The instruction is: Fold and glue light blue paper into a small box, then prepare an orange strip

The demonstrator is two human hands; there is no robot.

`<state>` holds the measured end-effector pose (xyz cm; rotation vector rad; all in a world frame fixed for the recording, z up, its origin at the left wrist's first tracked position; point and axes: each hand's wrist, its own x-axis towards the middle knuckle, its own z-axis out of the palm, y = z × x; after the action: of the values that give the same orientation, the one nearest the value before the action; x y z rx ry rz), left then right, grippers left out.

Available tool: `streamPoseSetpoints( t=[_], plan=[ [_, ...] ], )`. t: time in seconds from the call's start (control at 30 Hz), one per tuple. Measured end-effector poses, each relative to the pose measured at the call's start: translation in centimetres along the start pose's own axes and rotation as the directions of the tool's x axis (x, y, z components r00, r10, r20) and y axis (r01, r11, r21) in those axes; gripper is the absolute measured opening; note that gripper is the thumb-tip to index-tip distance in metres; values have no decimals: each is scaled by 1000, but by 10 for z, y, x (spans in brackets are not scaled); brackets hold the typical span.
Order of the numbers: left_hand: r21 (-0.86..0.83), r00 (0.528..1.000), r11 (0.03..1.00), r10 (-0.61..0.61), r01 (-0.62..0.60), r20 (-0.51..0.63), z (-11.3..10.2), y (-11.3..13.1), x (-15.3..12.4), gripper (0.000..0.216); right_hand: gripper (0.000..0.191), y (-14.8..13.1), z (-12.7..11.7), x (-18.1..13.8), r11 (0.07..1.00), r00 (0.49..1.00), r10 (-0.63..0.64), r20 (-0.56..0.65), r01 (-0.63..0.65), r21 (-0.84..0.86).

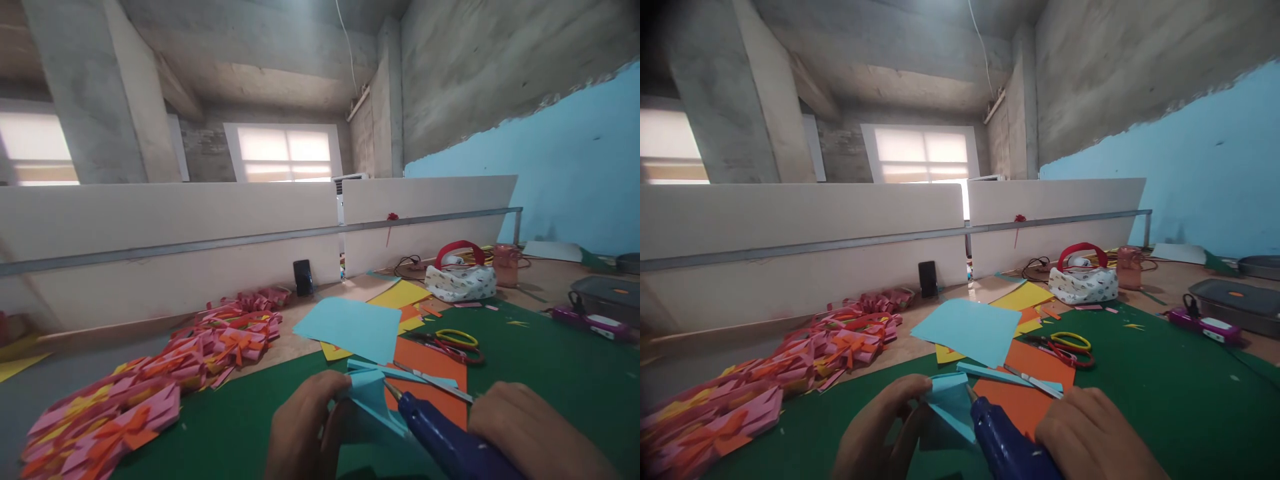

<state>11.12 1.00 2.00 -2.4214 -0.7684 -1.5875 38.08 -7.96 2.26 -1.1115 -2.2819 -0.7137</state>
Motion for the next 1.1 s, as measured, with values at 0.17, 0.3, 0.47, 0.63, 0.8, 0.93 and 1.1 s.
streamPoseSetpoints(
  t=[0.17, 0.3, 0.47, 0.63, 0.8, 0.93, 1.1],
  plan=[
    [-36, 1000, 999, -16, 16, -20, 0, 2, 1, 15, 20, -5, -3, 9, 999, 999, -41, -21, 41, 1],
    [-57, 999, 998, -32, 31, -24, 0, 4, 2, 15, 19, -12, -5, 17, 999, 999, -25, -42, 24, -22],
    [-60, 997, 996, -66, 64, -37, 0, 4, -1, 14, 17, -6, -2, 13, 999, 999, -35, -33, 35, 11],
    [-21, 989, 993, -121, 119, -84, 3, 3, -5, 12, 16, 3, -1, 1, 999, 1000, 12, 19, -13, 53],
    [-78, 991, 992, -108, 101, -79, 3, 5, -2, 13, 13, -7, -1, 6, 997, 999, 41, 7, -41, 66],
    [-81, 992, 991, -110, 105, -57, 2, 5, -1, 12, 6, -5, 2, 10, 984, 984, 173, -39, -171, 39],
    [-114, 959, 959, -269, 258, -88, 3, 9, -3, 11, 14, 50, 12, -12, 869, 860, 484, -158, -494, -27]
  ],
)
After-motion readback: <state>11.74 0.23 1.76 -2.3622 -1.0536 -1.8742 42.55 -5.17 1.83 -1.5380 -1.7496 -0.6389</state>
